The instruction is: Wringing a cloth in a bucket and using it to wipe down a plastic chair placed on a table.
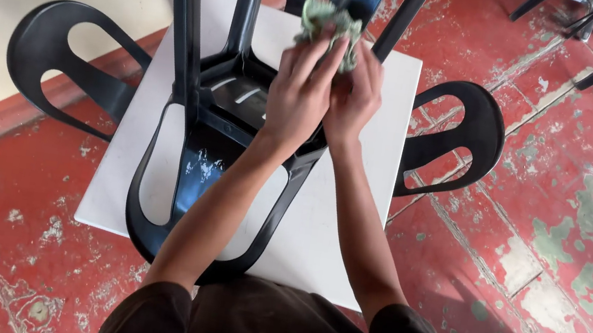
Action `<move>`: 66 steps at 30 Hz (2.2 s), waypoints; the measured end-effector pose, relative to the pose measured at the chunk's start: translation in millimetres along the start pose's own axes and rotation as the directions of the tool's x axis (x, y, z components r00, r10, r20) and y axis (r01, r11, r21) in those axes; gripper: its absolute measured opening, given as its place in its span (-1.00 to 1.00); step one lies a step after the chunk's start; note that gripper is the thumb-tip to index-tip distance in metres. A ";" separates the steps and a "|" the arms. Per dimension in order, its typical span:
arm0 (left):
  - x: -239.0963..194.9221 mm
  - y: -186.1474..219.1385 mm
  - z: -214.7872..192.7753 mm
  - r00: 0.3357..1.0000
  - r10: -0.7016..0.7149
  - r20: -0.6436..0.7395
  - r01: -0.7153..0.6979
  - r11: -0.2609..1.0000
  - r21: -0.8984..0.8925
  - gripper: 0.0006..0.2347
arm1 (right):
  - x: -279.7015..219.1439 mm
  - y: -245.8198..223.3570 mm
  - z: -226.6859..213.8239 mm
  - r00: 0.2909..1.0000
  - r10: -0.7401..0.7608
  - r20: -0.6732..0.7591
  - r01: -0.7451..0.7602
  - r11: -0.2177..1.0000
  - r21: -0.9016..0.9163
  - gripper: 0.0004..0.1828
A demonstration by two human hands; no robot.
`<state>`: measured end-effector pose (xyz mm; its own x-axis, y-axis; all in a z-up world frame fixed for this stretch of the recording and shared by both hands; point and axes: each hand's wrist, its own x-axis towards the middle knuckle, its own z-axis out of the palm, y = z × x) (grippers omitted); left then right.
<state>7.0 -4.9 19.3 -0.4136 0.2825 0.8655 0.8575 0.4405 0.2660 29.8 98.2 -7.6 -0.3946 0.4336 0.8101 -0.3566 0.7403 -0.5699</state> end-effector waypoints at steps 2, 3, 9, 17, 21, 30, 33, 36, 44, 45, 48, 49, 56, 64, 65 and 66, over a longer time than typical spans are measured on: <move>-33.7 -3.4 1.3 1.000 -0.013 0.016 0.013 1.000 0.003 -0.57 | -32.8 8.5 -4.2 1.000 0.001 0.021 0.000 1.000 -0.031 -0.49; -52.8 -4.4 1.7 0.999 -0.023 0.030 0.022 1.000 0.012 -0.58 | -51.8 12.7 -7.1 0.999 0.002 0.041 0.001 0.998 -0.056 -0.47; -215.3 -24.0 17.5 0.975 -0.206 0.084 0.211 0.976 -0.055 -0.69 | -176.1 25.0 -24.9 0.976 0.108 0.192 -0.113 0.993 0.019 -0.41; -309.0 10.1 19.3 0.911 -0.196 0.363 0.177 0.980 0.086 -0.64 | -291.9 77.1 -52.1 0.817 0.477 0.324 -0.561 0.789 0.250 -0.45; -311.4 23.1 24.0 0.893 -0.164 0.419 0.084 0.976 0.203 -0.59 | -311.2 105.7 -56.9 0.619 0.618 0.485 -0.785 0.467 0.407 -0.52; -352.3 1.2 70.0 0.897 -0.258 0.358 0.183 0.955 0.232 -0.49 | -282.2 104.3 -59.7 0.421 0.558 0.715 -0.831 -0.079 0.551 -0.60; -288.1 27.2 17.0 0.881 -0.287 0.375 0.227 0.954 0.198 -0.39 | -292.8 112.4 -60.2 0.432 0.546 0.718 -0.825 -0.082 0.559 -0.69; -261.5 55.5 -2.0 0.806 -0.370 0.461 0.351 0.927 0.130 -0.28 | -287.1 105.8 -62.5 0.491 0.471 0.732 -0.806 -0.073 0.588 -0.73; -253.1 15.9 -22.8 0.860 -0.305 0.409 0.260 0.952 0.163 -0.26 | -222.3 46.1 -49.8 0.462 0.421 0.781 -0.837 -0.085 0.541 -0.58; -243.5 15.4 -32.5 0.870 -0.307 0.387 0.279 0.952 0.129 -0.24 | -219.3 41.9 -46.0 0.470 0.412 0.780 -0.834 -0.080 0.545 -0.58; -210.4 10.9 -70.2 0.861 -0.360 0.359 0.345 0.932 0.105 -0.22 | -208.6 19.1 -34.1 0.500 0.388 0.775 -0.829 -0.046 0.558 -0.63; -195.7 13.6 -87.4 0.861 -0.361 0.358 0.346 0.932 0.108 -0.22 | -203.8 5.6 -32.0 0.500 0.385 0.776 -0.829 -0.048 0.557 -0.63; -129.9 41.0 -154.4 0.794 -0.500 0.345 0.451 0.866 0.216 -0.29 | -175.7 -86.6 -24.1 0.532 0.417 0.737 -0.798 -0.045 0.602 -0.73; -97.8 20.6 -193.6 0.837 -0.483 0.258 0.419 0.868 0.266 -0.46 | -161.6 -123.4 -9.3 0.532 0.406 0.743 -0.820 0.029 0.571 -0.65; -93.7 13.4 -196.8 0.772 -0.545 0.326 0.475 0.836 0.273 -0.46 | -163.3 -121.5 -1.0 0.542 0.390 0.745 -0.826 0.081 0.559 -0.61; -89.0 6.6 -199.9 0.698 -0.599 0.393 0.527 0.801 0.284 -0.46 | -164.5 -119.7 7.0 0.551 0.373 0.747 -0.828 0.132 0.545 -0.57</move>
<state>110.6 -197.5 28.8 -0.9224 0.2682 0.2779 0.3816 0.7436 0.5490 131.4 -65.3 -73.7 -0.9827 0.1312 0.1310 -0.1818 -0.5413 -0.8209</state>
